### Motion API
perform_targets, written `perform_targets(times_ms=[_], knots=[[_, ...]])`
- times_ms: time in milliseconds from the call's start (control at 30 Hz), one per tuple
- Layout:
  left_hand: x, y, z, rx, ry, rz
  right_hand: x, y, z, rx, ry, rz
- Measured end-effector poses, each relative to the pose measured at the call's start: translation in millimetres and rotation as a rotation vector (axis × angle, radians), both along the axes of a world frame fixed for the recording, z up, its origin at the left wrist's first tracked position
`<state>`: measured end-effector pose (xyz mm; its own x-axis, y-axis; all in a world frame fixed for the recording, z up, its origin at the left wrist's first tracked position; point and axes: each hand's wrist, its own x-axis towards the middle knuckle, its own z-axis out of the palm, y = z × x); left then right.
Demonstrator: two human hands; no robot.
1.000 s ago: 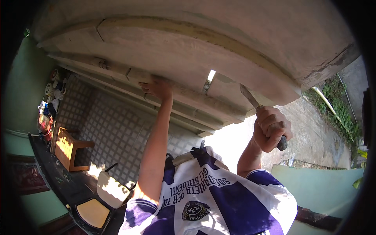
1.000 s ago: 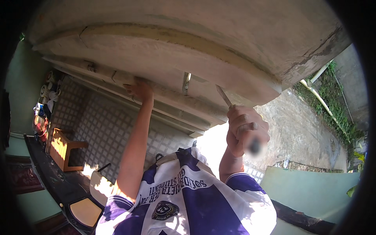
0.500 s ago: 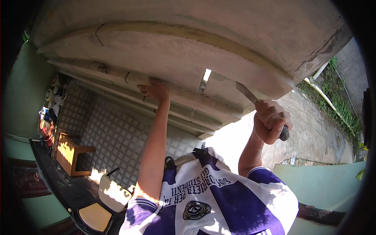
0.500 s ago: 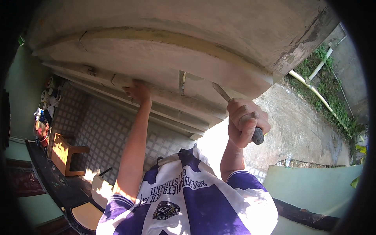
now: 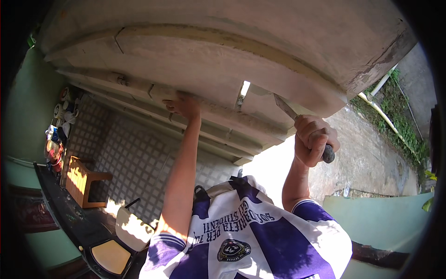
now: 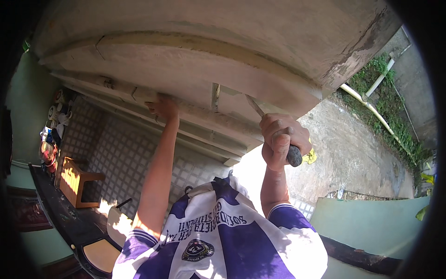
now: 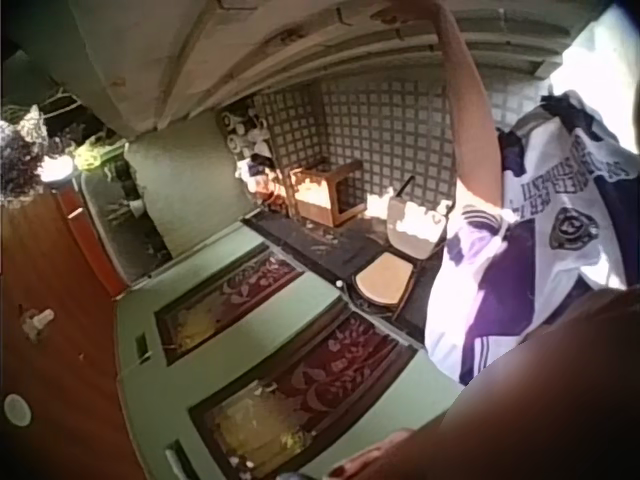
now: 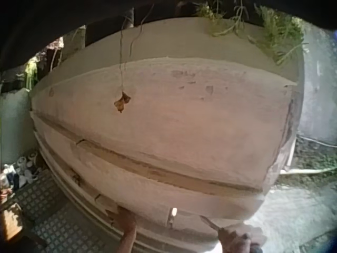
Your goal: Repairing a recessed section of a wall using a putty knife and filler material.
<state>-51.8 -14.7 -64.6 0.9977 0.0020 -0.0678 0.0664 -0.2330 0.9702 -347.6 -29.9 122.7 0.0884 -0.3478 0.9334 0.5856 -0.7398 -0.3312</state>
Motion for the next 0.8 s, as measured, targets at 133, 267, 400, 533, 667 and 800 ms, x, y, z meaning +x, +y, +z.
perform_targets(times_ms=[133,267,400,533,667,800], knots=[[-5.9,2.9,0.5,-0.058,0.024,-0.003,-15.7,2.8,5.0,0.059,-0.053,0.151],[-4.0,-0.9,5.7,-0.02,-0.003,0.019,21.7,-5.7,-22.7,0.169,0.093,0.034],[2.1,4.0,-4.8,-0.011,0.005,0.025,-0.4,5.7,1.2,0.059,-0.083,0.232],[-3.8,-0.6,1.0,-0.039,-0.015,0.009,2.5,-5.5,-5.1,0.096,-0.027,0.151],[1.2,-2.3,-3.6,0.0,-0.021,0.031,20.4,-3.3,-20.5,0.078,0.049,0.121],[2.1,-0.2,-13.3,0.001,-0.078,0.066,-9.5,2.6,3.1,0.0,-0.044,0.224]])
